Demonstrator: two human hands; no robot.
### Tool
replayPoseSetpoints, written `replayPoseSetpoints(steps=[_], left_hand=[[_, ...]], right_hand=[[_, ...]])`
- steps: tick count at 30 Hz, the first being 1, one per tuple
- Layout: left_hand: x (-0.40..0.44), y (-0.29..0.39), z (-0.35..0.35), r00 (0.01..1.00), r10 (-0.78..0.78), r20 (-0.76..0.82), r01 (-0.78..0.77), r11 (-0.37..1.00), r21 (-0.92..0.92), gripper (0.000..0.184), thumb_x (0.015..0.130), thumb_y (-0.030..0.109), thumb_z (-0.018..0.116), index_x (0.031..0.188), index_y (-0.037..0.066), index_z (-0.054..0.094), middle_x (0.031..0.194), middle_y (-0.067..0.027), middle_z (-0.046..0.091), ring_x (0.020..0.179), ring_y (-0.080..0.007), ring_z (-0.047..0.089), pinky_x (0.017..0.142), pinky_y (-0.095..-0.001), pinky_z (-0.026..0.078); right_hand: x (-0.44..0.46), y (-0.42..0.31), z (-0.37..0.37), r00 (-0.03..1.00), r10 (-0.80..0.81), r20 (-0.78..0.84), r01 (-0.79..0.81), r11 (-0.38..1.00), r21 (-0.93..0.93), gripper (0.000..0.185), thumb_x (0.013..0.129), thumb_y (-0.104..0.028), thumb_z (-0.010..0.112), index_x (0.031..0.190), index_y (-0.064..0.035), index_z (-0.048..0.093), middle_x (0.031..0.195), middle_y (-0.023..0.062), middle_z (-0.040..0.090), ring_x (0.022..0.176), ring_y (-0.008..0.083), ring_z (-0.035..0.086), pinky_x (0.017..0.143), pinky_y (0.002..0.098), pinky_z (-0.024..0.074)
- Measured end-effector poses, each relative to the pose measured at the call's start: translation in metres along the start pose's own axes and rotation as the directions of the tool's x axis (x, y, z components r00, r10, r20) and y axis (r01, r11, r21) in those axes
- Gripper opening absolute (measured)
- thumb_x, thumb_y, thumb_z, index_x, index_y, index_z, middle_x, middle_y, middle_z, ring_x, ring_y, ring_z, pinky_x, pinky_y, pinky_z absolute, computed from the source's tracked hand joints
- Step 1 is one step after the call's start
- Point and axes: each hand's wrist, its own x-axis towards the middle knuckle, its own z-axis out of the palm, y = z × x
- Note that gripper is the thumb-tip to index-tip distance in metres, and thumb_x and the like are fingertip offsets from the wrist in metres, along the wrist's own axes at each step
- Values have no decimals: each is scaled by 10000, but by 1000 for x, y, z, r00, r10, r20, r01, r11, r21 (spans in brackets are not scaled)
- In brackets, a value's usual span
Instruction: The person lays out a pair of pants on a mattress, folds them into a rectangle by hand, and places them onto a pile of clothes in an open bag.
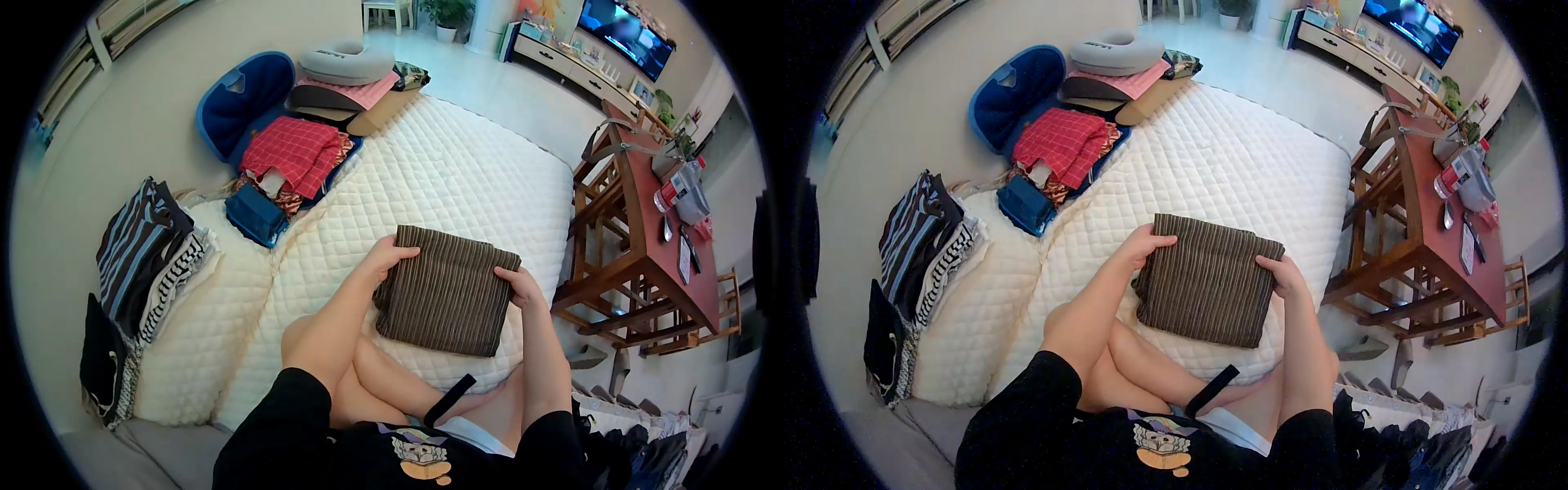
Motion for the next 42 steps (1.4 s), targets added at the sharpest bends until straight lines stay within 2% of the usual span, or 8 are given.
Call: replayPoseSetpoints(steps=[8,13,16,21,25,28,34,42], left_hand=[[-47,135,2,792,587,171,-610,772,177,254,732,-43,685,954,61,620,964,-27,635,910,-119,582,809,-266,466],[-55,110,-36,508,796,331,-686,141,713,240,612,-52,698,775,115,642,1293,-144,486,1195,-293,466,1001,-357,347],[-37,34,-77,755,606,250,-536,351,768,259,587,-95,618,730,118,657,1375,-223,383,1272,-381,385,1021,-372,340],[-39,-14,-131,899,301,317,-404,295,866,336,687,-58,605,978,110,627,1346,-236,387,1193,-345,469,922,-348,428],[-38,7,-105,959,60,-276,12,967,253,603,844,304,667,1257,-27,380,1167,-139,507,792,-161,536,632,-275,467],[-18,11,-99,944,53,-325,121,862,492,736,779,340,729,1256,-95,375,1102,-162,560,824,-192,580,678,-288,485],[17,-4,-102,994,-108,-8,107,968,228,616,728,239,765,1177,-92,504,1095,-176,607,992,-249,593,836,-374,481],[-9,191,-131,985,173,5,-149,832,535,468,726,128,730,1127,-35,554,1022,-133,613,888,-232,593,753,-365,480]], right_hand=[[-32,-101,51,755,-622,210,647,758,-82,224,751,63,660,904,-47,539,1030,65,621,949,154,570,841,287,434],[-36,-59,70,485,-816,316,781,241,-576,276,625,128,653,796,-67,561,1323,159,475,1228,315,448,995,373,383],[-21,9,67,440,-782,441,723,17,-690,209,629,78,636,778,-62,592,1360,202,420,1234,375,432,1016,410,366],[-32,84,37,705,-575,416,610,191,-769,463,648,81,558,1088,-62,568,1381,198,391,1252,355,427,1013,426,371],[-19,64,36,965,-247,-92,229,959,-166,610,848,-98,603,1375,-18,305,1289,142,470,1070,199,536,857,319,461],[11,50,38,999,-15,-34,13,998,-59,615,870,-177,625,1363,16,312,1226,141,532,1037,207,557,845,326,472],[50,51,72,990,52,134,-50,999,-19,480,878,-136,562,1307,-4,393,1230,129,542,1094,262,559,896,395,486],[60,-26,184,910,-280,306,203,944,259,554,833,-27,565,1343,-43,349,1278,118,501,1152,258,511,980,405,429]])
